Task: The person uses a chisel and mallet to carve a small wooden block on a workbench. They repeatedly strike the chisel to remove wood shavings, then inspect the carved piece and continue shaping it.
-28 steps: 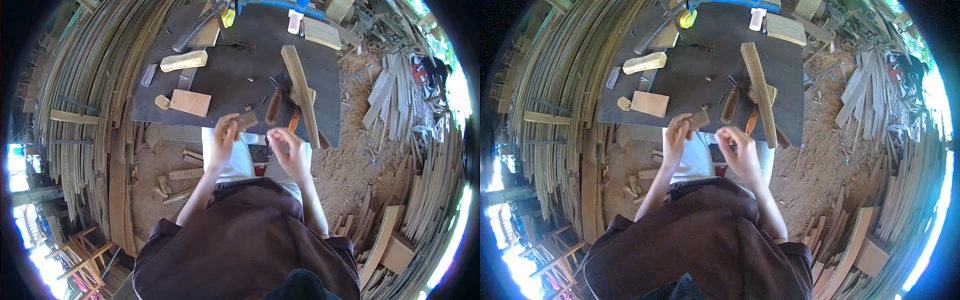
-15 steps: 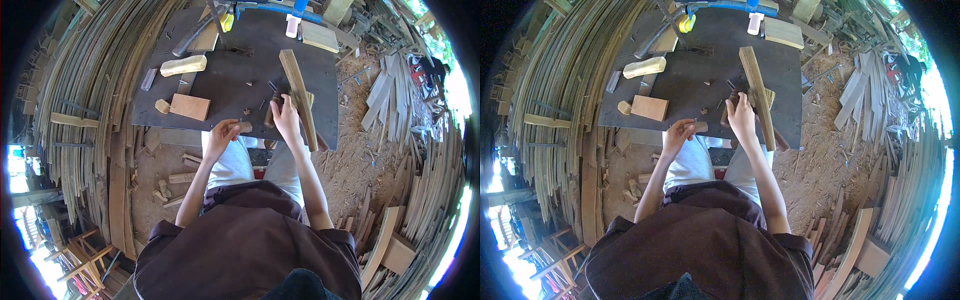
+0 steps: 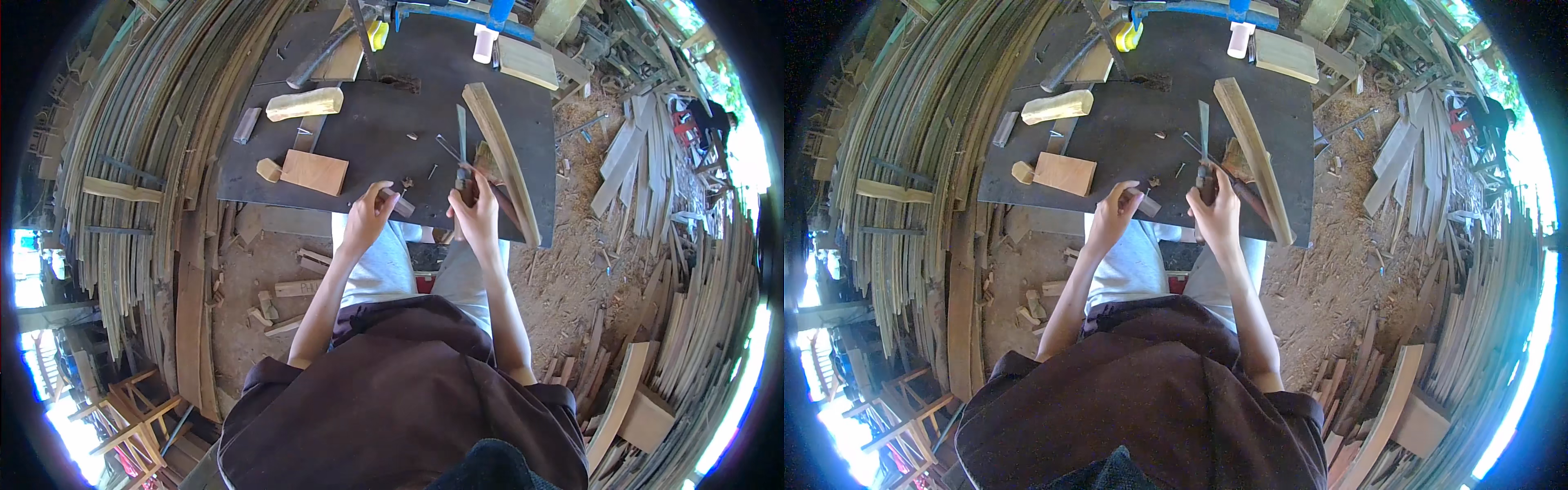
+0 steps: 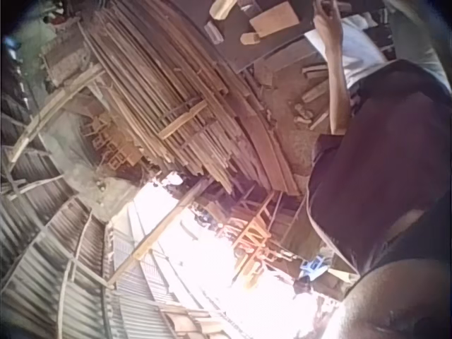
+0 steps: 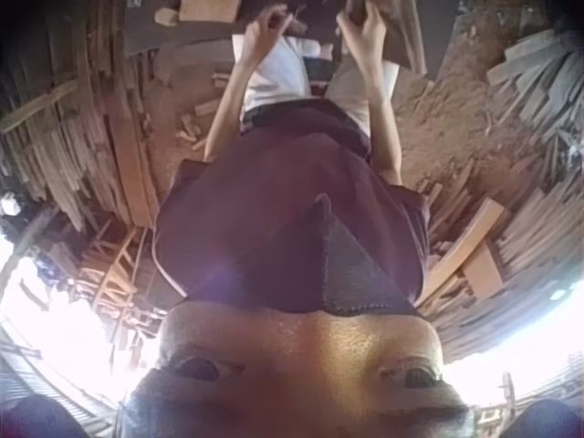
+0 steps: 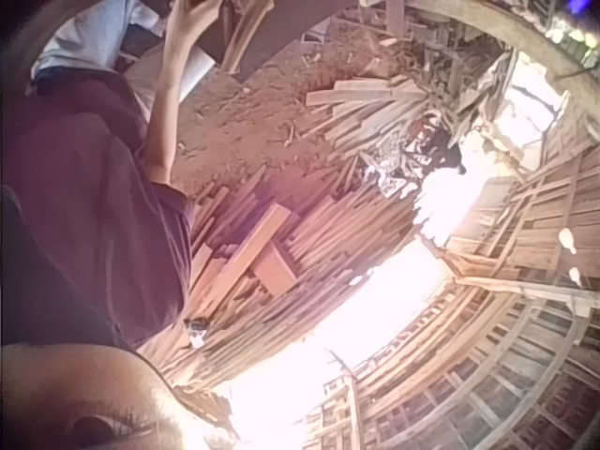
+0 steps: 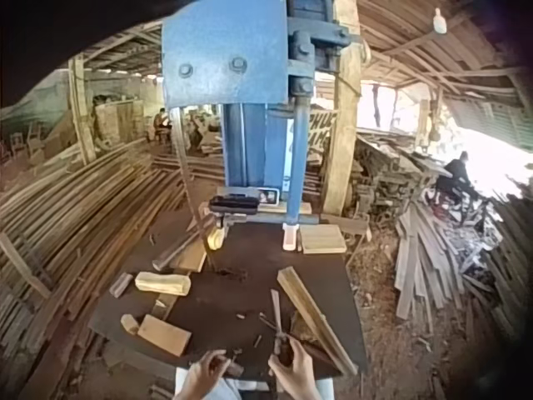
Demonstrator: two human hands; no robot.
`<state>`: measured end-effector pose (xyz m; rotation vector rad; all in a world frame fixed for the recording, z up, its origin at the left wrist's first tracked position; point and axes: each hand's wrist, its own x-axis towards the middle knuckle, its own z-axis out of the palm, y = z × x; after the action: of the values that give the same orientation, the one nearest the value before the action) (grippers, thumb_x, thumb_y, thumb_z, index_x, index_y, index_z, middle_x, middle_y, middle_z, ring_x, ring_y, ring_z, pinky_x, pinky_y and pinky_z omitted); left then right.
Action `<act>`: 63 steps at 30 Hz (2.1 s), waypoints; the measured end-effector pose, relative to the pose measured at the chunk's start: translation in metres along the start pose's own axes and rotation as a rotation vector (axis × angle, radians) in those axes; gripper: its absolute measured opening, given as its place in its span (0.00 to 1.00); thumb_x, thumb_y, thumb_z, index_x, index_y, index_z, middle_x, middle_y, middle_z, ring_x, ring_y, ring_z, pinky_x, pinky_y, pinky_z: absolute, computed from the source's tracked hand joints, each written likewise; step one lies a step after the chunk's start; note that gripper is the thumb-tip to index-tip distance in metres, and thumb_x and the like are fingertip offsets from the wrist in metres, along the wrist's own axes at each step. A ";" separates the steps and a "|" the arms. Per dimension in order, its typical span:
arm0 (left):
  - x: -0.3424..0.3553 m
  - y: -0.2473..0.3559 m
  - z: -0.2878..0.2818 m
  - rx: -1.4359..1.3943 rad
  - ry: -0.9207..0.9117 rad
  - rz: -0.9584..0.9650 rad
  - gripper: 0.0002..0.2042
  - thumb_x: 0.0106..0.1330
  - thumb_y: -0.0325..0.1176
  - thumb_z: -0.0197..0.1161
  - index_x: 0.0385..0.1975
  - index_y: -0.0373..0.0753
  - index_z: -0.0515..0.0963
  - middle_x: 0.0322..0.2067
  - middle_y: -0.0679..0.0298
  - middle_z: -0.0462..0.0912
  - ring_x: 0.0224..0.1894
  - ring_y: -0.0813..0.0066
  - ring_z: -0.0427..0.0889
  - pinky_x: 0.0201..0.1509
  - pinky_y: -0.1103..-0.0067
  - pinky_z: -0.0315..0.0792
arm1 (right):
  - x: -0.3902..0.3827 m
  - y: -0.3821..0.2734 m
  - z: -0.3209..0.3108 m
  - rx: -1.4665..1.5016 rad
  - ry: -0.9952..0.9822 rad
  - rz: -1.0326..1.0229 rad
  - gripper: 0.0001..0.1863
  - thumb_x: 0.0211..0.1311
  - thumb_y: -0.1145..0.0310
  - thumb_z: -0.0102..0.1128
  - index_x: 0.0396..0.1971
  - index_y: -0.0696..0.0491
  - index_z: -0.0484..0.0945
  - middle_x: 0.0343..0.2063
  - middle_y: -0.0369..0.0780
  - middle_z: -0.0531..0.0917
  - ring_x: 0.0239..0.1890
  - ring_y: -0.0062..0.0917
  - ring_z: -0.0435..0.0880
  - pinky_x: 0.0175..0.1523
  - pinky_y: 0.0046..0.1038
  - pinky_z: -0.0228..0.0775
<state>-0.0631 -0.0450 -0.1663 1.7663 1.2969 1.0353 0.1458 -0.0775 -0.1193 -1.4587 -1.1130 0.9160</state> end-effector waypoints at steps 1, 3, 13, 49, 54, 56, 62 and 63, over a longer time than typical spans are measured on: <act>0.001 -0.002 0.001 0.056 0.020 0.025 0.13 0.63 0.33 0.65 0.42 0.32 0.76 0.22 0.60 0.78 0.20 0.74 0.71 0.28 0.77 0.69 | -0.010 -0.008 -0.004 0.042 0.004 0.001 0.23 0.56 0.76 0.58 0.53 0.62 0.69 0.22 0.36 0.76 0.18 0.17 0.77 0.23 0.20 0.70; 0.003 -0.004 0.005 0.104 0.068 0.060 0.13 0.62 0.33 0.66 0.42 0.33 0.76 0.22 0.60 0.78 0.20 0.72 0.71 0.28 0.76 0.70 | -0.028 -0.022 -0.011 0.124 0.015 0.004 0.21 0.58 0.78 0.57 0.53 0.61 0.69 0.24 0.35 0.75 0.19 0.16 0.76 0.24 0.19 0.69; 0.003 -0.014 0.030 0.151 0.199 0.138 0.21 0.63 0.31 0.65 0.55 0.32 0.71 0.47 0.49 0.71 0.32 0.68 0.75 0.30 0.75 0.72 | -0.052 -0.026 -0.024 0.271 0.010 0.011 0.12 0.60 0.82 0.53 0.42 0.57 0.65 0.28 0.37 0.72 0.25 0.18 0.73 0.33 0.22 0.68; 0.008 -0.003 0.036 0.038 -0.008 0.215 0.39 0.39 0.30 0.80 0.55 0.30 0.70 0.48 0.55 0.73 0.41 0.69 0.82 0.44 0.78 0.81 | 0.044 -0.021 0.060 0.426 0.012 -0.135 0.27 0.71 0.61 0.53 0.09 0.50 0.61 0.07 0.29 0.63 0.08 0.13 0.61 0.17 0.19 0.54; 0.001 -0.008 0.032 -0.151 0.023 0.135 0.37 0.42 0.29 0.79 0.55 0.30 0.70 0.50 0.54 0.74 0.44 0.66 0.84 0.47 0.78 0.81 | 0.047 -0.088 0.037 0.612 0.037 -0.281 0.30 0.71 0.60 0.52 0.06 0.50 0.59 0.06 0.30 0.62 0.08 0.14 0.62 0.19 0.20 0.55; 0.000 -0.006 0.031 -0.150 0.026 0.108 0.37 0.41 0.31 0.79 0.55 0.30 0.70 0.50 0.54 0.75 0.45 0.64 0.83 0.49 0.75 0.80 | 0.045 -0.091 0.036 0.644 0.030 -0.323 0.30 0.70 0.59 0.53 0.06 0.50 0.60 0.07 0.30 0.63 0.08 0.13 0.62 0.15 0.19 0.48; 0.001 0.002 0.026 0.193 0.079 0.295 0.38 0.38 0.37 0.80 0.53 0.31 0.72 0.48 0.53 0.78 0.48 0.55 0.76 0.55 0.65 0.70 | 0.049 -0.016 0.057 0.593 -0.047 -0.092 0.30 0.71 0.59 0.52 0.06 0.50 0.59 0.06 0.30 0.62 0.07 0.13 0.61 0.13 0.19 0.47; 0.004 0.003 0.027 0.166 0.089 0.290 0.38 0.38 0.38 0.80 0.52 0.31 0.72 0.48 0.54 0.78 0.49 0.53 0.75 0.56 0.64 0.68 | 0.053 -0.023 0.055 0.606 -0.037 -0.114 0.30 0.71 0.59 0.52 0.06 0.50 0.58 0.06 0.30 0.62 0.07 0.13 0.61 0.13 0.20 0.47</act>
<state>-0.0371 -0.0445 -0.1747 2.1017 1.2338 1.2048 0.1046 -0.0111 -0.1051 -0.8760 -0.8313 1.0829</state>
